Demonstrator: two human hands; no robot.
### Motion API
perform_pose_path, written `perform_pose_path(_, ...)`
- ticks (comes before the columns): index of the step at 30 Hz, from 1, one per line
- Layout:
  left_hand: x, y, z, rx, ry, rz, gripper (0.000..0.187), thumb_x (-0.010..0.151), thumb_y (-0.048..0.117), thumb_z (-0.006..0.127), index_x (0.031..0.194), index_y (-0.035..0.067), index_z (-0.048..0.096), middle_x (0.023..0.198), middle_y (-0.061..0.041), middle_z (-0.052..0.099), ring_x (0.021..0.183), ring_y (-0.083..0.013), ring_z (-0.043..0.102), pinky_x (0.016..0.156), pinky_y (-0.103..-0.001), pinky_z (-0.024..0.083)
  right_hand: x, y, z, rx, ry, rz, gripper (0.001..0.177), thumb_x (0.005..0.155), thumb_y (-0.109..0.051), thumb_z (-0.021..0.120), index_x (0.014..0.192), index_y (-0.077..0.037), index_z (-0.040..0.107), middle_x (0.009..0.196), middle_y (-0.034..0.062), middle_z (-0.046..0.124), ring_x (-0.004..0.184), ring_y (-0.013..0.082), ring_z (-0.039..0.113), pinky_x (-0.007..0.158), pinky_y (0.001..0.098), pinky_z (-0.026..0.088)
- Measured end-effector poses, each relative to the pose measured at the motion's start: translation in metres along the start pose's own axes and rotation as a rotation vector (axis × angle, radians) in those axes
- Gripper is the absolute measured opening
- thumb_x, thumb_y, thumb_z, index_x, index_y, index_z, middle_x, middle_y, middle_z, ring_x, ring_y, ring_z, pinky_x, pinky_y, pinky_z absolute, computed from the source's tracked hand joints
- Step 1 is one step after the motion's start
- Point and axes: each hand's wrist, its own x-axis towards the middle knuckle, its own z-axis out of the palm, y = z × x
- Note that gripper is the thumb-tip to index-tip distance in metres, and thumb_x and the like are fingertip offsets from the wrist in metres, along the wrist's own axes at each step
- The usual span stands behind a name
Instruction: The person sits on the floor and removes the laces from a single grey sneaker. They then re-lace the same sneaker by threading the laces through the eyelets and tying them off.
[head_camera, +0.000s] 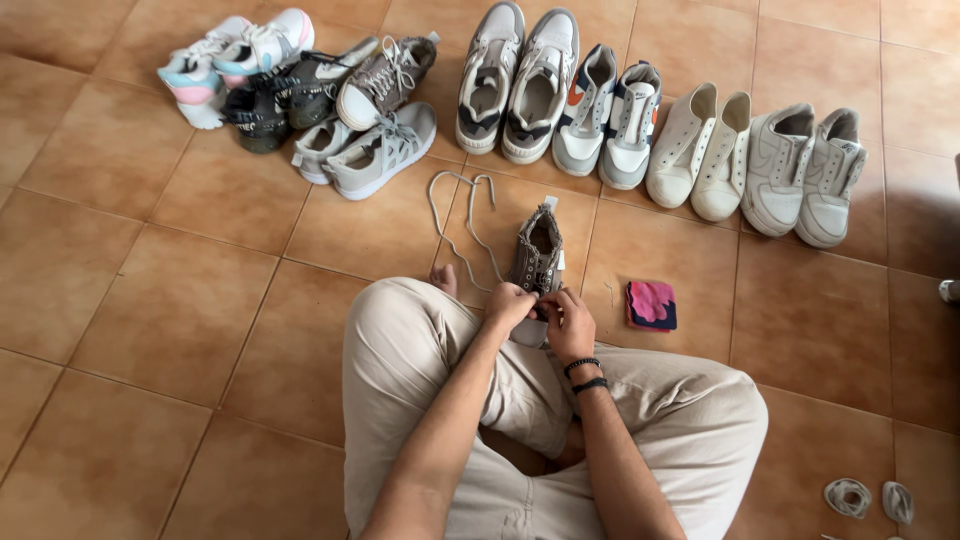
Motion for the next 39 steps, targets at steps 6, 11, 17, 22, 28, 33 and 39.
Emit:
perform_pose_path(6, -0.020, 0.018, -0.004, 0.082, 0.211, 0.144, 0.015, 0.079, 0.023, 0.075, 0.072, 0.009, 0.074, 0.064, -0.006, 0.074, 0.059, -0.0204, 0.072, 0.059, -0.035, 0.056, -0.004, 0.014, 0.007, 0.120, 0.029, 0.085, 0.020, 0.092, -0.004, 0.062, 0.112, -0.005, 0.063, 0.099, 0.0083, 0.064, 0.084, 0.0217, 0.067, 0.070, 0.0328, 0.055)
perform_pose_path(11, -0.072, 0.053, -0.012, 0.244, 0.349, 0.544, 0.010, 0.080, 0.021, 0.074, 0.075, 0.012, 0.074, 0.071, -0.010, 0.073, 0.065, -0.0282, 0.073, 0.059, -0.040, 0.056, -0.004, 0.068, 0.025, 0.208, 0.017, 0.077, 0.013, 0.099, -0.012, 0.061, 0.104, -0.003, 0.070, 0.096, 0.0097, 0.063, 0.079, 0.0199, 0.063, 0.071, 0.0313, 0.053)
perform_pose_path(17, -0.097, 0.070, -0.011, 0.372, 0.208, 0.823, 0.011, 0.086, 0.016, 0.072, 0.081, 0.006, 0.069, 0.079, -0.013, 0.071, 0.073, -0.0346, 0.070, 0.064, -0.045, 0.054, 0.003, 0.133, 0.038, 0.752, -0.274, 0.681, 0.036, 0.107, -0.034, 0.054, 0.098, -0.005, 0.074, 0.088, 0.0038, 0.071, 0.079, 0.0153, 0.064, 0.069, 0.0302, 0.051)
perform_pose_path(22, -0.083, 0.047, -0.001, 0.275, 0.067, 0.576, 0.010, 0.084, 0.016, 0.069, 0.086, 0.008, 0.075, 0.076, -0.013, 0.073, 0.068, -0.0302, 0.072, 0.060, -0.041, 0.055, 0.002, 0.138, 0.030, 0.861, -0.265, 0.603, 0.021, 0.100, -0.027, 0.062, 0.098, -0.008, 0.072, 0.091, 0.0008, 0.071, 0.083, 0.0106, 0.067, 0.076, 0.0283, 0.055)
perform_pose_path(28, -0.033, 0.006, 0.013, -0.352, -0.161, 0.092, 0.026, 0.092, 0.021, 0.056, 0.087, 0.004, 0.075, 0.072, -0.007, 0.075, 0.055, -0.0148, 0.069, 0.045, -0.031, 0.049, 0.004, 0.123, 0.028, 0.904, -0.168, 0.475, 0.021, 0.100, -0.027, 0.060, 0.097, -0.008, 0.070, 0.089, -0.0014, 0.070, 0.081, 0.0087, 0.064, 0.071, 0.0275, 0.051)
perform_pose_path(33, -0.005, -0.012, 0.017, -0.422, -0.086, -0.032, 0.032, 0.097, 0.033, 0.064, 0.084, 0.006, 0.074, 0.069, -0.003, 0.071, 0.048, -0.0104, 0.053, 0.042, -0.026, 0.038, 0.005, 0.125, 0.027, 0.736, -0.234, 0.314, 0.038, 0.104, -0.033, 0.058, 0.086, -0.002, 0.071, 0.080, 0.0004, 0.069, 0.073, 0.0086, 0.060, 0.065, 0.0269, 0.047)
perform_pose_path(39, -0.033, 0.008, 0.012, -0.187, 0.126, 0.301, 0.025, 0.089, 0.025, 0.077, 0.080, 0.003, 0.072, 0.068, -0.007, 0.072, 0.059, -0.0146, 0.068, 0.054, -0.030, 0.051, 0.001, 0.130, 0.031, 0.430, -0.154, 0.343, 0.050, 0.111, -0.039, 0.053, 0.087, 0.002, 0.067, 0.073, 0.0019, 0.061, 0.070, 0.0093, 0.052, 0.064, 0.0272, 0.045)
